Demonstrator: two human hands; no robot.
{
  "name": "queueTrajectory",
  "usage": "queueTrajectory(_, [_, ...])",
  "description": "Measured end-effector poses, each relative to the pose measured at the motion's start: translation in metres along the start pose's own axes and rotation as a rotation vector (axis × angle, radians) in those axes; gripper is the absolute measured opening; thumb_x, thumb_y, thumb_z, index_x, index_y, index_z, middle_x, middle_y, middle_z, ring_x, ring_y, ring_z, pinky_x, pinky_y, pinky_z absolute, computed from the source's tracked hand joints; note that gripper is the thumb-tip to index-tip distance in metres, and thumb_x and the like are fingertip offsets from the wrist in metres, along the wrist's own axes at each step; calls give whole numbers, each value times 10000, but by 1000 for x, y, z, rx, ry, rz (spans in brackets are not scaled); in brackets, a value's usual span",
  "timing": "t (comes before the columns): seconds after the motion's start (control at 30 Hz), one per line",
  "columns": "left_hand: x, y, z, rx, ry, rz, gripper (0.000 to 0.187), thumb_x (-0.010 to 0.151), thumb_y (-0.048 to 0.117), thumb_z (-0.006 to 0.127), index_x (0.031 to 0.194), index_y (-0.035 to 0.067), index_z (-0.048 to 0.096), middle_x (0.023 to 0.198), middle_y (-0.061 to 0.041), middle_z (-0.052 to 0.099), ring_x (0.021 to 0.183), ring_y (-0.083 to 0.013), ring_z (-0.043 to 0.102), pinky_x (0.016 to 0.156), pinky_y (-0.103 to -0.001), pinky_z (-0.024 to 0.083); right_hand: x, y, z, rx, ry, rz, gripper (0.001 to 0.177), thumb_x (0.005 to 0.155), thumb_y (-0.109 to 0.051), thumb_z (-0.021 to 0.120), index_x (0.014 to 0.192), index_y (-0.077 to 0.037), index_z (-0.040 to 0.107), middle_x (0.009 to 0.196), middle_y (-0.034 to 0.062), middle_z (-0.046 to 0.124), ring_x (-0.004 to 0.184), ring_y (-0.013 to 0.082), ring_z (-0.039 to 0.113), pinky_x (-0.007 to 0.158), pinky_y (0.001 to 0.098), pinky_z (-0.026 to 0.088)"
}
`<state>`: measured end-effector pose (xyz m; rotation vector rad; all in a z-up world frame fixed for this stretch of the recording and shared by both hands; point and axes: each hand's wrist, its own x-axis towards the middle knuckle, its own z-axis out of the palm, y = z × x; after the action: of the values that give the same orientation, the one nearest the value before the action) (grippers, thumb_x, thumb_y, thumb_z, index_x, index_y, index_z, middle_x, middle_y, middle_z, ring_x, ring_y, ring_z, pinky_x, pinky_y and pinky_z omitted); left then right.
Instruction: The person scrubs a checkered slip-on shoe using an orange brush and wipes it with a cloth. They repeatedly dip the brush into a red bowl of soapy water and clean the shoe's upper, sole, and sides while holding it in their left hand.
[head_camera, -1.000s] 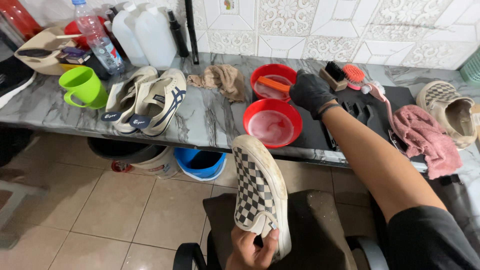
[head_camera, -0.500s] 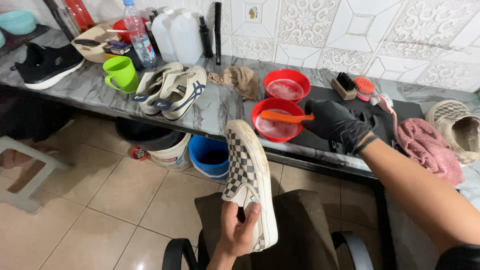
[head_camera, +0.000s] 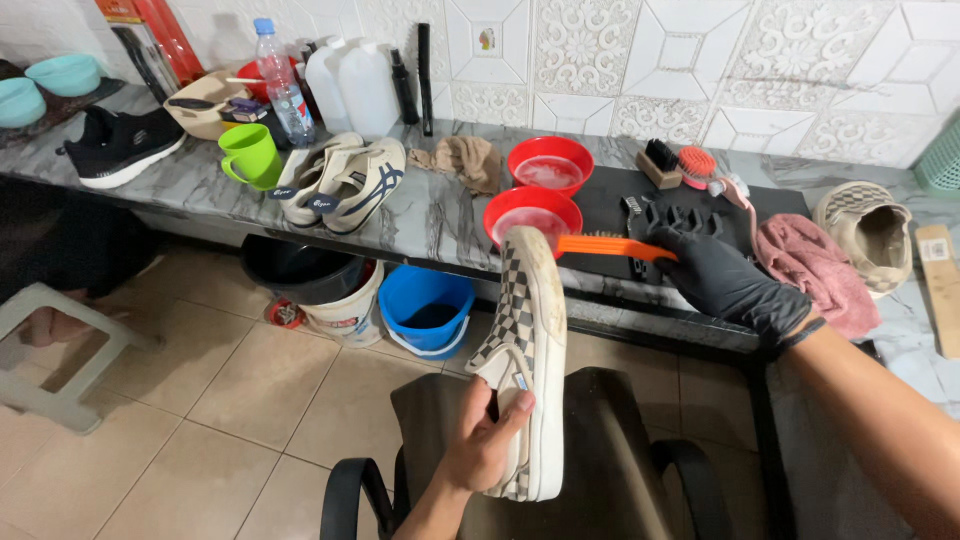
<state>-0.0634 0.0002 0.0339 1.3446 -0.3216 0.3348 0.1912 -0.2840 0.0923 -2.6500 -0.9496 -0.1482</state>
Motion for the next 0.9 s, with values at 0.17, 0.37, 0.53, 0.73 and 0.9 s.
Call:
queueTrajectory(0.17, [-5,-8,-2,22,-51,-85,529,983,284,626,1401,-17,508,1367,-145,629,1280,-255,571,1114,-367,454,-31,24,2,-24,-14,-13,260,891,-216,532,1101,-147,669,991,111,745,864,338,691,783,462,516])
queueTrajectory(0.37, [13,31,14,189,-116,45,460,977,261,587,1340,-22,567,1289,-153,654,1231,-265,610,1094,-368,471,-40,-2,-13,-385,211,-36,187,801,-328,561,683,-182,557,678,67,639,725,350,612,707,504,354])
queueTrajectory(0.53, [20,28,20,257,-175,76,415,996,285,561,1272,-23,592,1204,-138,681,1138,-260,636,1008,-371,493,-39,-48,-59,-454,479,-209,115,841,-265,689,736,-251,645,688,36,518,662,305,508,726,465,346])
queueTrajectory(0.73, [26,21,27,194,-197,37,247,1006,262,562,1069,26,597,974,-78,643,921,-218,602,865,-353,499,-26,-107,-94,-605,592,-523,360,882,-189,685,622,-211,437,571,-15,390,668,288,486,701,449,314])
queueTrajectory(0.9, [35,19,31,100,-260,69,245,996,186,555,1151,7,618,1091,-106,680,1049,-223,647,985,-351,510,-15,-133,-81,-551,518,-696,383,907,-222,644,572,-185,462,560,37,419,611,299,435,576,418,289])
